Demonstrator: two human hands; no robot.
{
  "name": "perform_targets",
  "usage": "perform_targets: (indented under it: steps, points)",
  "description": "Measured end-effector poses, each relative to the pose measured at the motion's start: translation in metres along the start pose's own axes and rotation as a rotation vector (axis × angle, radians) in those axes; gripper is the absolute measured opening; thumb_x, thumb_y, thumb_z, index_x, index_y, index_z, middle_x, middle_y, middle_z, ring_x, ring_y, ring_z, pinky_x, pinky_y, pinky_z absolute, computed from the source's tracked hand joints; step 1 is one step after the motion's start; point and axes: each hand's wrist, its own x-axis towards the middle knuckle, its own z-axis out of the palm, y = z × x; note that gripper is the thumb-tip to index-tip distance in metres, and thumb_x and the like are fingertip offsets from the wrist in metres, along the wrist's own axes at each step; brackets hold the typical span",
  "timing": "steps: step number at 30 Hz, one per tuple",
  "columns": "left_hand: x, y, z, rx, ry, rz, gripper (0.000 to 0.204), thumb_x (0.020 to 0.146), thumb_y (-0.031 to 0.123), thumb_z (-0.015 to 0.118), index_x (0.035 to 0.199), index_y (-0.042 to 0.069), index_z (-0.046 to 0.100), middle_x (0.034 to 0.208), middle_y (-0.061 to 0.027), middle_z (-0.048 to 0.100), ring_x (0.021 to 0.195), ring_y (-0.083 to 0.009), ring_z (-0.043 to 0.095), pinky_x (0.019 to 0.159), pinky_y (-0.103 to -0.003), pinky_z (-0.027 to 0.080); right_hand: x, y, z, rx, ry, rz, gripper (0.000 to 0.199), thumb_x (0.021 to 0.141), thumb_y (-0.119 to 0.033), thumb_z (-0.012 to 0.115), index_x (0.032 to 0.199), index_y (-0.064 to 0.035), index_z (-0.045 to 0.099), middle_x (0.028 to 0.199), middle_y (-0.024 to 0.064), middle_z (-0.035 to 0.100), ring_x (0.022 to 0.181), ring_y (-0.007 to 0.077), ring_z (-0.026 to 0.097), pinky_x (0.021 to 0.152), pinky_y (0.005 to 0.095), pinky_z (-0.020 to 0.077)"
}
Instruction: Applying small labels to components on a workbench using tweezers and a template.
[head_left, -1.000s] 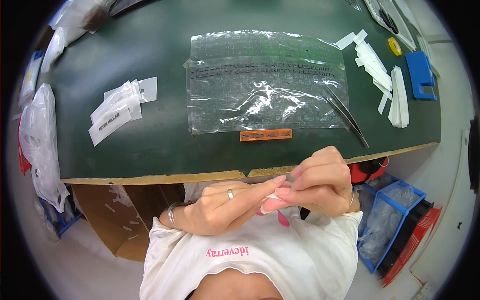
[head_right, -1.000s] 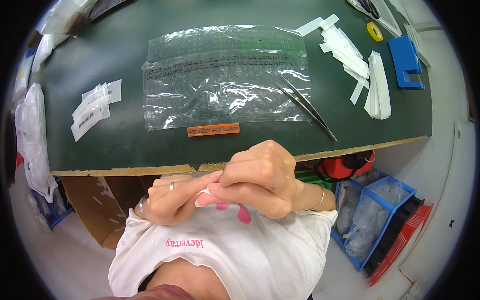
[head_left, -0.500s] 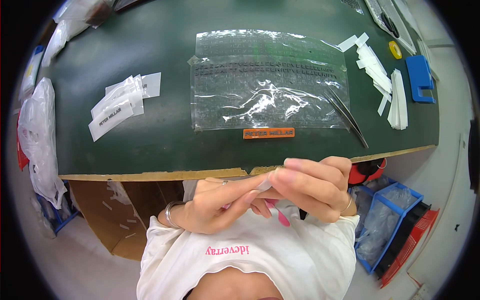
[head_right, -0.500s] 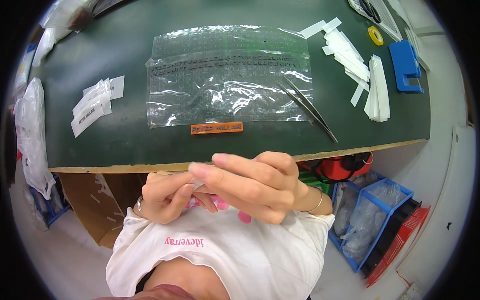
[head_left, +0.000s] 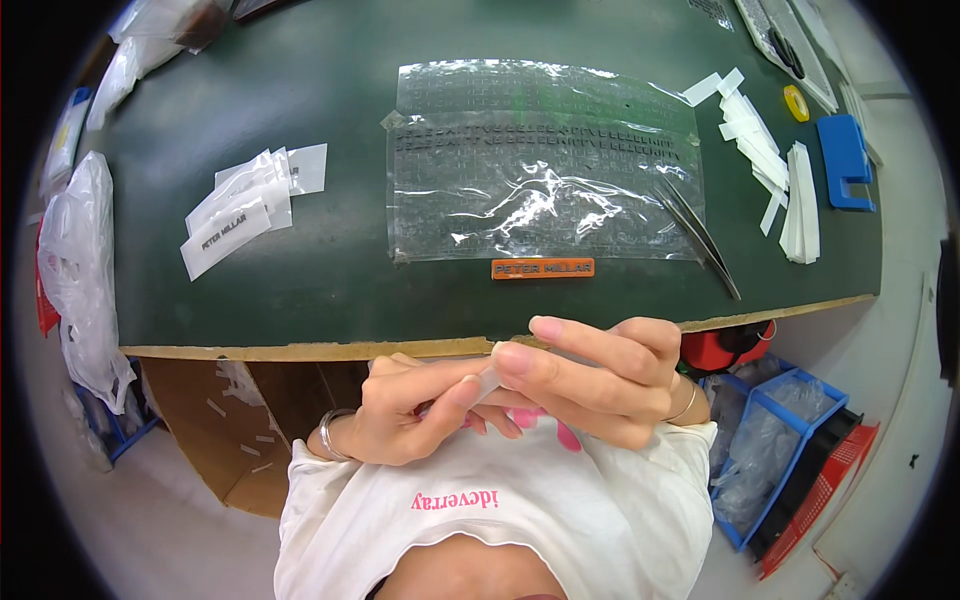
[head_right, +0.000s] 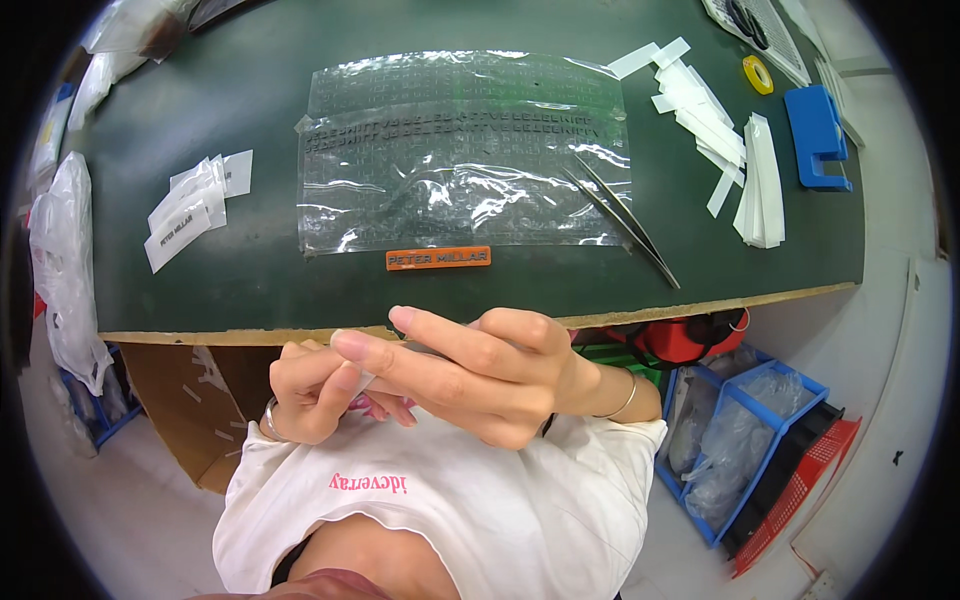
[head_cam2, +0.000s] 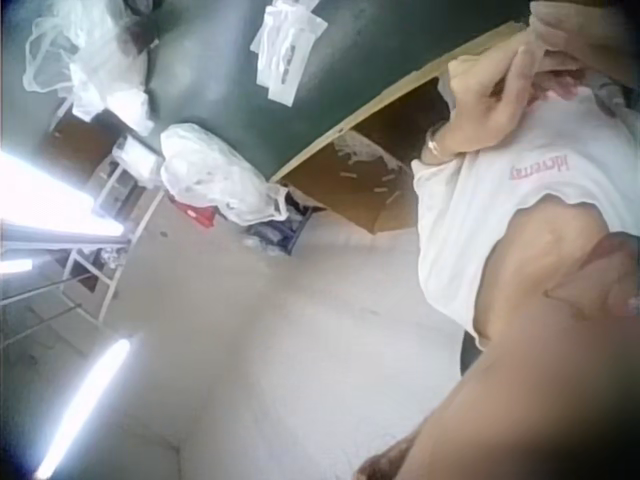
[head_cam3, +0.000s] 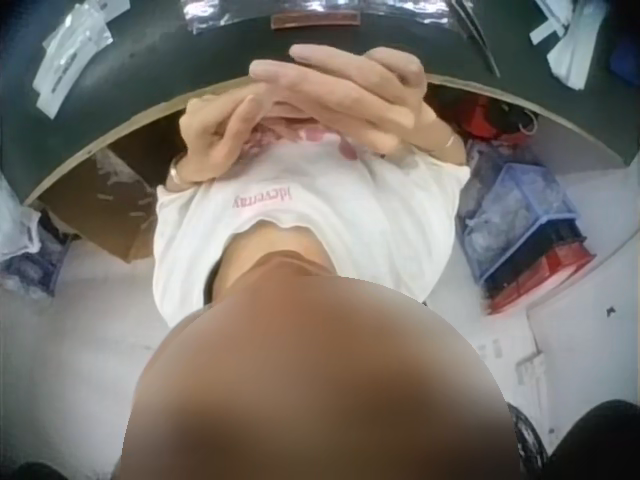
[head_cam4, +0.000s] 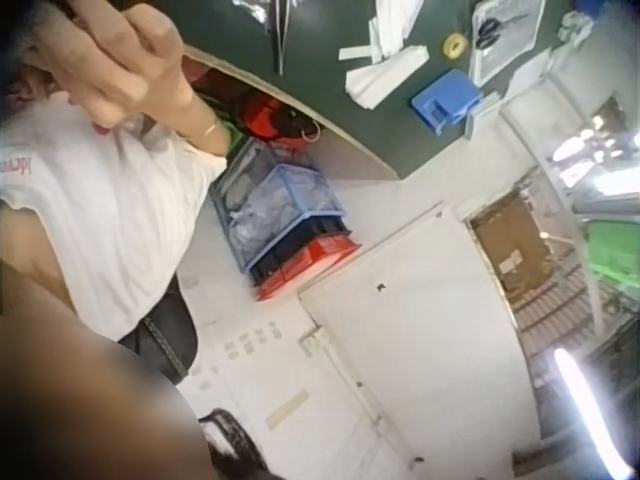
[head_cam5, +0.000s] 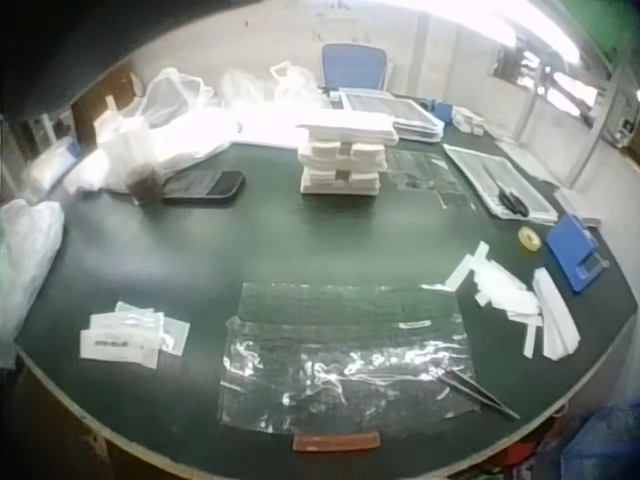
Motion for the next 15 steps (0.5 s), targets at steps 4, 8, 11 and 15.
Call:
perform_targets:
  steps: [4, 8, 11, 15]
  points:
    - [0.0, -0.002, -0.002, -0.038, -0.032, -0.021, 0.032, 0.097, -0.004, 0.041, 0.124, -0.011, 0.057, 0.092, -0.0149, 0.074, 0.072, -0.0186, 0.073, 0.065, -0.024, 0.059, 0.0, 0.0, -0.003, 0.018, -0.039, -0.002, 0.017, 0.072, -0.021, 0.08, 0.087, -0.0136, 0.076, 0.105, -0.0011, 0.07, 0.088, 0.0139, 0.067, 0.064, 0.0266, 0.033]
    - [0.001, -0.001, -0.001, 0.058, -0.026, 0.019, 0.032, 0.097, -0.005, 0.041, 0.124, -0.011, 0.058, 0.092, -0.0145, 0.074, 0.074, -0.0187, 0.073, 0.065, -0.024, 0.059, -0.001, 0.001, -0.001, 0.142, -0.031, 0.058, 0.021, 0.072, -0.021, 0.08, 0.09, -0.0125, 0.076, 0.105, -0.0009, 0.07, 0.089, 0.0143, 0.067, 0.064, 0.0267, 0.0342]
    - [0.001, 0.001, -0.002, 0.134, -0.014, 0.052, 0.028, 0.096, -0.004, 0.043, 0.116, -0.011, 0.06, 0.084, -0.0147, 0.073, 0.069, -0.0193, 0.072, 0.061, -0.024, 0.057, -0.001, 0.0, 0.004, 0.207, -0.007, 0.089, 0.023, 0.072, -0.022, 0.08, 0.093, -0.0129, 0.076, 0.105, -0.001, 0.069, 0.089, 0.0143, 0.067, 0.065, 0.0268, 0.035]
    - [-0.001, 0.002, -0.005, 0.184, -0.019, 0.079, 0.025, 0.095, -0.004, 0.044, 0.109, -0.012, 0.062, 0.077, -0.0152, 0.072, 0.064, -0.02, 0.071, 0.057, -0.025, 0.055, -0.001, -0.003, 0.009, 0.175, 0.044, 0.098, 0.025, 0.072, -0.023, 0.08, 0.095, -0.015, 0.076, 0.105, -0.0016, 0.069, 0.09, 0.0142, 0.067, 0.066, 0.0268, 0.0353]
